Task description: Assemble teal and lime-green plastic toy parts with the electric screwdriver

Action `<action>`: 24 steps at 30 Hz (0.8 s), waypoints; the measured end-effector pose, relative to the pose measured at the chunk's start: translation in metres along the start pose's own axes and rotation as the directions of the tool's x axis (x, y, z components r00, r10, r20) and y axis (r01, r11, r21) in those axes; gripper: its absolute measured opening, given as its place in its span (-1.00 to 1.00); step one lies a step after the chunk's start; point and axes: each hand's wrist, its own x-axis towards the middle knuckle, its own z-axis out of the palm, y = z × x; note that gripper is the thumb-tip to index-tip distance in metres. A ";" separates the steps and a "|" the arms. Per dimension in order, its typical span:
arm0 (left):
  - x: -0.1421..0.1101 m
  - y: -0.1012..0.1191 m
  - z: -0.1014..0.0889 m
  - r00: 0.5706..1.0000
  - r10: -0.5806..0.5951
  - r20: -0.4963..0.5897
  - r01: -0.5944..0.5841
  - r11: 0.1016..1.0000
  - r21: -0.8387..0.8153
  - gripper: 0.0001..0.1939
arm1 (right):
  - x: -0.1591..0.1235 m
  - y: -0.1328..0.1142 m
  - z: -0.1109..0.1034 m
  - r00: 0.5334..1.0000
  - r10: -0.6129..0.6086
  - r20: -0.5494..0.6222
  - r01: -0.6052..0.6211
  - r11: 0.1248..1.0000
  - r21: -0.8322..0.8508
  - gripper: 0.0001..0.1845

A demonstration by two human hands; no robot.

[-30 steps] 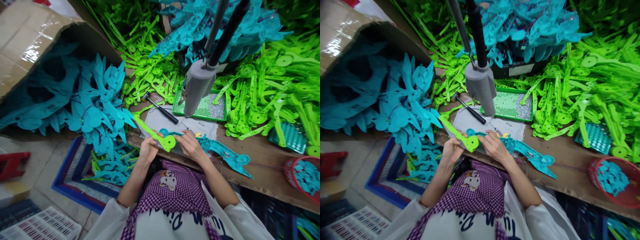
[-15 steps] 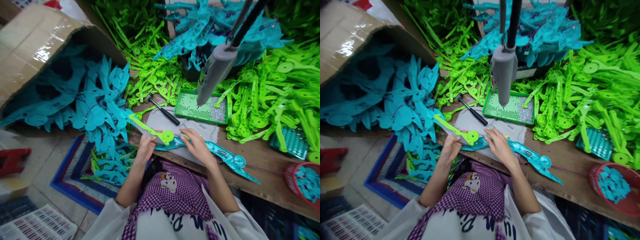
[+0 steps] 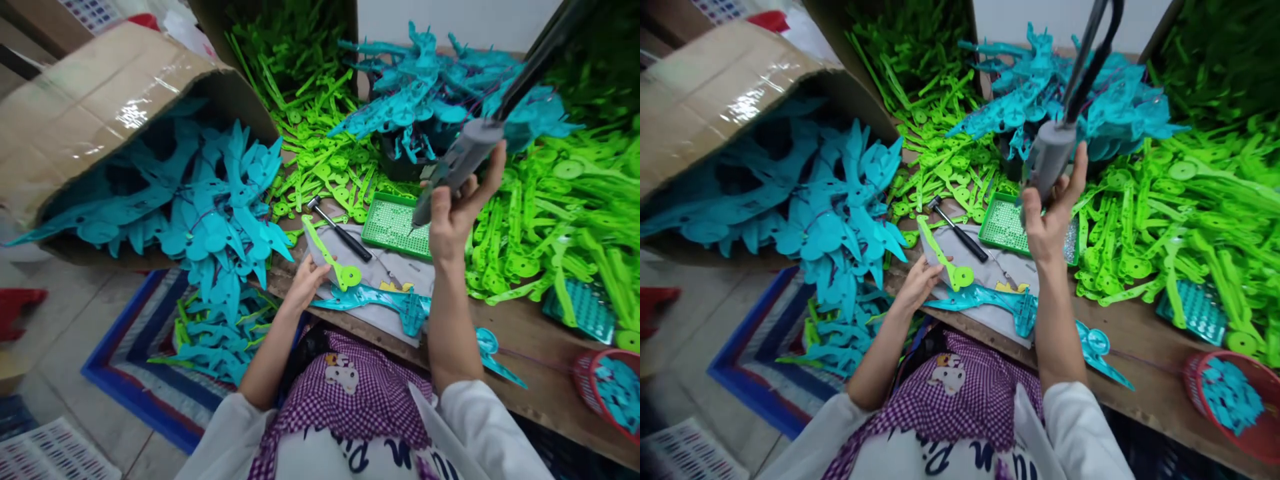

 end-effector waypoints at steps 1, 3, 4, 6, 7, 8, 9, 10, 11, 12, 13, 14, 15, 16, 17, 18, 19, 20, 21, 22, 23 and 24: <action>0.005 0.000 -0.001 1.000 -0.010 -0.005 0.010 1.000 -0.019 -0.54 | -0.001 0.003 0.006 0.999 -0.005 -0.047 0.005 1.000 0.010 -0.21; 0.014 0.000 -0.002 0.999 -0.038 -0.019 0.037 0.998 -0.049 -0.58 | -0.007 0.008 0.018 0.991 -0.028 -0.131 0.029 1.000 0.008 -0.21; 0.018 -0.001 -0.003 0.999 -0.048 -0.023 0.047 0.997 -0.056 -0.59 | -0.011 0.009 0.023 0.987 -0.033 -0.160 0.032 0.999 -0.006 -0.23; 0.024 -0.002 -0.004 0.998 -0.060 -0.017 0.059 0.997 -0.058 -0.59 | -0.018 0.011 0.030 0.975 -0.029 -0.219 0.021 0.999 -0.040 -0.28; 0.025 -0.002 -0.005 0.998 -0.066 -0.008 0.066 0.996 -0.059 -0.59 | -0.021 0.011 0.032 0.970 -0.024 -0.241 0.009 0.998 -0.063 -0.30; 0.026 -0.002 -0.005 0.997 -0.073 -0.004 0.072 0.996 -0.061 -0.60 | -0.022 0.010 0.033 0.966 -0.019 -0.257 -0.005 0.996 -0.092 -0.31; 0.026 -0.003 -0.006 0.997 -0.079 -0.004 0.078 0.995 -0.065 -0.61 | -0.023 0.009 0.033 0.963 -0.016 -0.267 -0.017 0.992 -0.123 -0.32; 0.026 -0.003 -0.006 0.996 -0.084 -0.005 0.083 0.994 -0.070 -0.62 | -0.023 0.008 0.032 0.962 -0.017 -0.273 -0.026 0.988 -0.153 -0.32; 0.026 -0.003 -0.006 0.996 -0.087 -0.004 0.087 0.994 -0.073 -0.64 | -0.023 0.006 0.032 0.961 -0.026 -0.274 -0.025 0.984 -0.179 -0.32; 0.025 -0.004 -0.007 0.996 -0.088 -0.002 0.088 0.993 -0.075 -0.65 | -0.022 0.005 0.031 0.961 -0.038 -0.274 -0.017 0.980 -0.197 -0.33; 0.025 -0.004 -0.007 0.996 -0.087 0.000 0.086 0.993 -0.074 -0.65 | -0.022 0.003 0.030 0.961 -0.054 -0.273 -0.004 0.979 -0.205 -0.33; 0.026 -0.005 -0.007 0.996 -0.084 0.000 0.084 0.994 -0.072 -0.65 | -0.021 0.001 0.029 0.960 -0.067 -0.273 0.010 0.978 -0.207 -0.33; 0.026 -0.005 -0.007 0.997 -0.081 -0.001 0.081 0.994 -0.068 -0.65 | -0.021 -0.002 0.029 0.958 -0.077 -0.278 0.019 0.979 -0.204 -0.33; 0.026 -0.005 -0.008 0.997 -0.079 -0.003 0.079 0.995 -0.067 -0.65 | -0.021 -0.004 0.028 0.955 -0.081 -0.285 0.024 0.979 -0.200 -0.31; 0.026 -0.005 -0.008 0.997 -0.077 -0.005 0.076 0.995 -0.067 -0.65 | -0.021 -0.006 0.029 0.952 -0.080 -0.294 0.021 0.980 -0.196 -0.29; 0.027 -0.005 -0.008 0.997 -0.075 -0.006 0.074 0.995 -0.068 -0.66 | -0.022 -0.007 0.029 0.949 -0.074 -0.305 0.014 0.981 -0.193 -0.28; 0.027 -0.005 -0.008 0.997 -0.074 -0.007 0.073 0.995 -0.070 -0.66 | -0.023 -0.008 0.029 0.946 -0.069 -0.317 0.007 0.982 -0.191 -0.27; 0.027 -0.005 -0.008 0.997 -0.073 -0.006 0.072 0.995 -0.072 -0.66 | -0.024 -0.008 0.030 0.942 -0.064 -0.330 0.001 0.982 -0.188 -0.27; 0.027 -0.006 -0.008 0.997 -0.072 -0.005 0.072 0.995 -0.072 -0.67 | -0.025 -0.008 0.030 0.939 -0.057 -0.339 -0.007 0.983 -0.184 -0.27; 0.027 -0.006 -0.008 0.997 -0.072 -0.003 0.071 0.995 -0.072 -0.68 | -0.027 -0.007 0.030 0.937 -0.050 -0.345 -0.013 0.984 -0.178 -0.29; 0.027 -0.006 -0.008 0.997 -0.071 0.000 0.071 0.995 -0.073 -0.68 | -0.028 -0.006 0.029 0.937 -0.042 -0.347 -0.020 0.985 -0.173 -0.30; 0.027 -0.006 -0.007 0.998 -0.070 0.002 0.070 0.995 -0.077 -0.68 | -0.030 -0.006 0.029 0.937 -0.038 -0.348 -0.024 0.984 -0.174 -0.31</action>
